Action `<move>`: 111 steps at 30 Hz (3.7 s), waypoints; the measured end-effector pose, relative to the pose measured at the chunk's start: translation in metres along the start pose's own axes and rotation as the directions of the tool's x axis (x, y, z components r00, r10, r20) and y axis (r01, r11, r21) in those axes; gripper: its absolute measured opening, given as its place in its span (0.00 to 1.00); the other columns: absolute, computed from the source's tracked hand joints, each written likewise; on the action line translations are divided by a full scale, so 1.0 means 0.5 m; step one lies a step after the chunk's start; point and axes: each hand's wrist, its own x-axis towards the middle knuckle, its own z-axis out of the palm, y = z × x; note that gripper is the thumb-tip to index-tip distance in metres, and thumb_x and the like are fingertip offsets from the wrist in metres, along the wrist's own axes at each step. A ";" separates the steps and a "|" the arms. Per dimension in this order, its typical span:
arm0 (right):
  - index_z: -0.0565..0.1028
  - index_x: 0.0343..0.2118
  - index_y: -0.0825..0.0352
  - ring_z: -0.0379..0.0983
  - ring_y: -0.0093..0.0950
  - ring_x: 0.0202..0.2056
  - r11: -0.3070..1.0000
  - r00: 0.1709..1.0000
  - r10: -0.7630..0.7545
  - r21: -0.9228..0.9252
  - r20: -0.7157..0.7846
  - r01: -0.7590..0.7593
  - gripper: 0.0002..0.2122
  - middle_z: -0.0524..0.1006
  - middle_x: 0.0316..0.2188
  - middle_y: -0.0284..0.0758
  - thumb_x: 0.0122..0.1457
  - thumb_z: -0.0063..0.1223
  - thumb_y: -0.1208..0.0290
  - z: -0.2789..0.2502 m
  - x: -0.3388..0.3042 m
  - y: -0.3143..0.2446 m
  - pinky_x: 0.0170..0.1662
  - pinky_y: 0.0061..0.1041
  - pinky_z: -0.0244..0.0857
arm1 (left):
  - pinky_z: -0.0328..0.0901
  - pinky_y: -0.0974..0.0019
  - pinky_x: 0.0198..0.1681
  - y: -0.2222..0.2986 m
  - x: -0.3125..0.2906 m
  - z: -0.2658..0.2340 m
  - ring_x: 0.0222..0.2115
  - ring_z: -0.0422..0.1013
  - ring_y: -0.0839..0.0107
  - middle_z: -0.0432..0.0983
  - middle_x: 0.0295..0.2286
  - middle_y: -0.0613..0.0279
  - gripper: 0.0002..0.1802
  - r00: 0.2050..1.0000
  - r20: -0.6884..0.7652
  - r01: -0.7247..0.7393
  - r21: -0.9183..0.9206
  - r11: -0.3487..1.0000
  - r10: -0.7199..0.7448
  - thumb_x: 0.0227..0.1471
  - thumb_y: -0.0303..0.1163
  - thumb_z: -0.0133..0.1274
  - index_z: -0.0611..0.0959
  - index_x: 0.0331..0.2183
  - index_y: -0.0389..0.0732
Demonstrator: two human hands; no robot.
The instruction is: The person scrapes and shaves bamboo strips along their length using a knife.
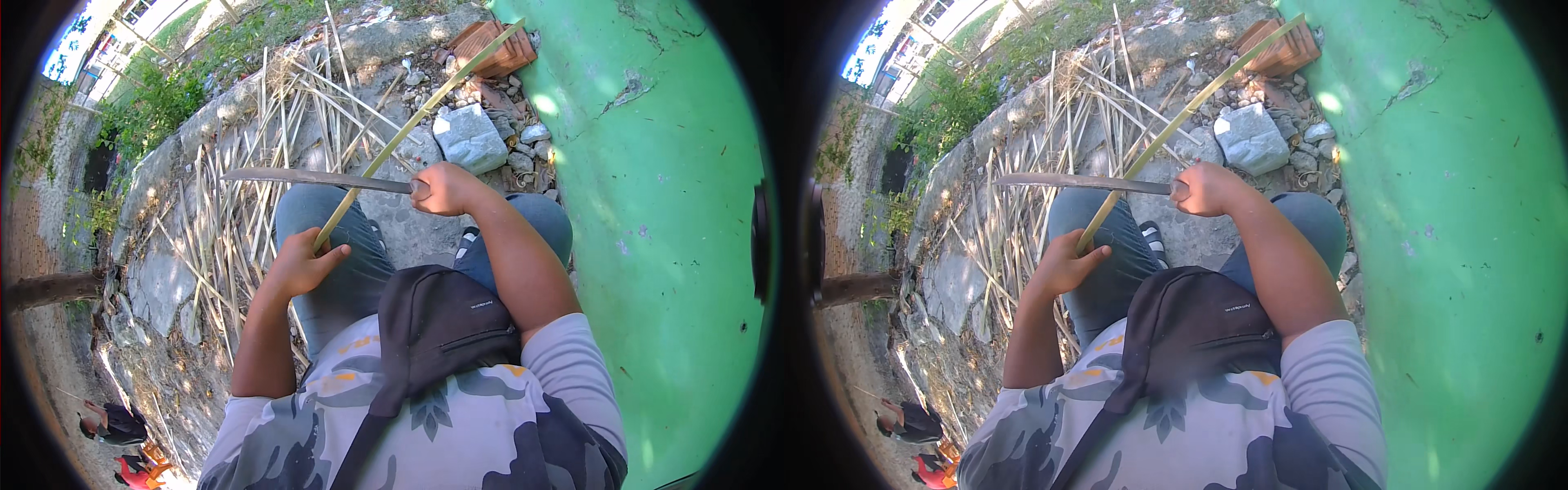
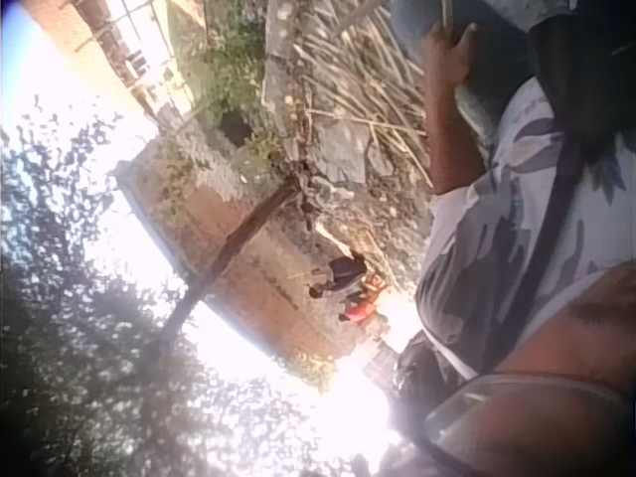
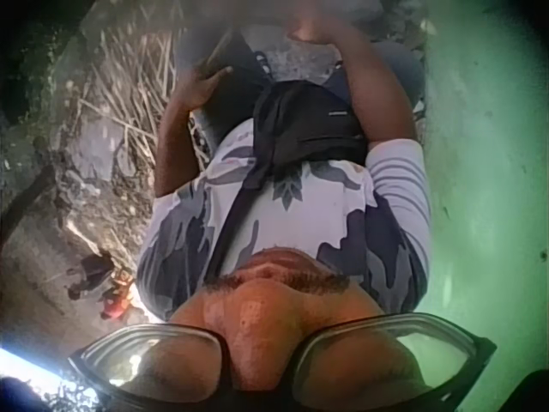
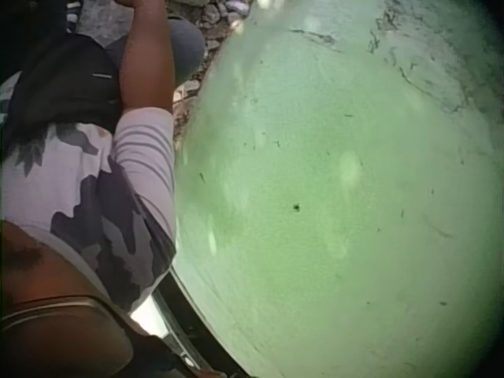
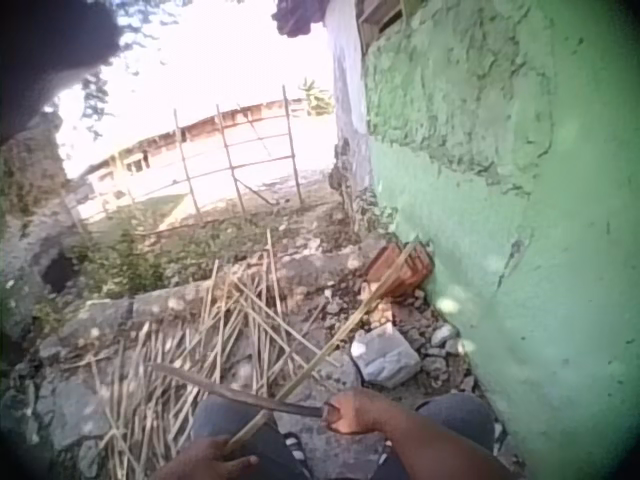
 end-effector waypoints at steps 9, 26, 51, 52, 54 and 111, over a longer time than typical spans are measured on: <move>0.78 0.29 0.64 0.77 0.45 0.32 0.997 0.998 -0.046 0.053 -0.036 0.048 0.13 0.79 0.27 0.44 0.50 0.63 0.58 0.006 -0.004 0.010 0.38 0.41 0.69 | 0.57 0.66 0.23 -0.018 -0.002 0.008 0.21 0.58 0.79 0.65 0.17 0.70 0.23 0.998 -0.035 -0.053 -0.023 0.998 0.052 0.56 0.45 0.64 0.74 0.24 0.37; 0.78 0.29 0.64 0.77 0.47 0.34 0.994 0.995 -0.089 0.053 -0.052 0.092 0.15 0.79 0.27 0.44 0.51 0.63 0.55 0.005 -0.008 0.009 0.37 0.42 0.69 | 0.60 0.61 0.23 -0.016 0.005 0.006 0.20 0.58 0.74 0.66 0.15 0.62 0.27 0.999 -0.042 -0.036 -0.046 0.998 0.034 0.54 0.47 0.65 0.72 0.21 0.35; 0.80 0.33 0.60 0.79 0.46 0.39 0.980 0.984 -0.060 -0.196 -0.170 0.026 0.09 0.81 0.33 0.42 0.52 0.56 0.62 -0.008 -0.017 -0.015 0.44 0.43 0.72 | 0.56 0.63 0.21 -0.002 -0.009 0.009 0.19 0.58 0.77 0.63 0.15 0.66 0.26 0.994 -0.083 -0.071 0.010 0.997 0.072 0.54 0.46 0.66 0.73 0.23 0.36; 0.80 0.33 0.60 0.79 0.46 0.39 0.981 0.984 -0.059 -0.193 -0.166 0.027 0.09 0.81 0.33 0.42 0.52 0.56 0.62 -0.004 -0.019 -0.017 0.44 0.43 0.72 | 0.56 0.63 0.21 -0.002 -0.013 0.008 0.19 0.58 0.77 0.63 0.15 0.66 0.26 0.994 -0.081 -0.067 0.009 0.998 0.067 0.54 0.46 0.66 0.73 0.23 0.36; 0.78 0.30 0.59 0.77 0.48 0.35 0.975 0.986 -0.068 -0.218 -0.153 0.034 0.08 0.80 0.29 0.45 0.49 0.59 0.63 -0.002 -0.019 -0.018 0.38 0.44 0.71 | 0.56 0.63 0.22 0.000 -0.018 0.005 0.19 0.57 0.77 0.63 0.15 0.67 0.25 0.991 -0.065 -0.116 0.024 0.993 0.118 0.54 0.46 0.66 0.73 0.24 0.36; 0.81 0.36 0.66 0.80 0.42 0.37 0.980 0.986 0.152 0.143 -0.071 -0.140 0.15 0.82 0.33 0.45 0.50 0.62 0.62 -0.008 -0.006 0.025 0.43 0.37 0.72 | 0.59 0.68 0.26 -0.020 0.007 -0.013 0.23 0.61 0.80 0.68 0.20 0.72 0.24 0.997 0.077 0.033 -0.189 0.981 -0.018 0.56 0.48 0.64 0.79 0.31 0.34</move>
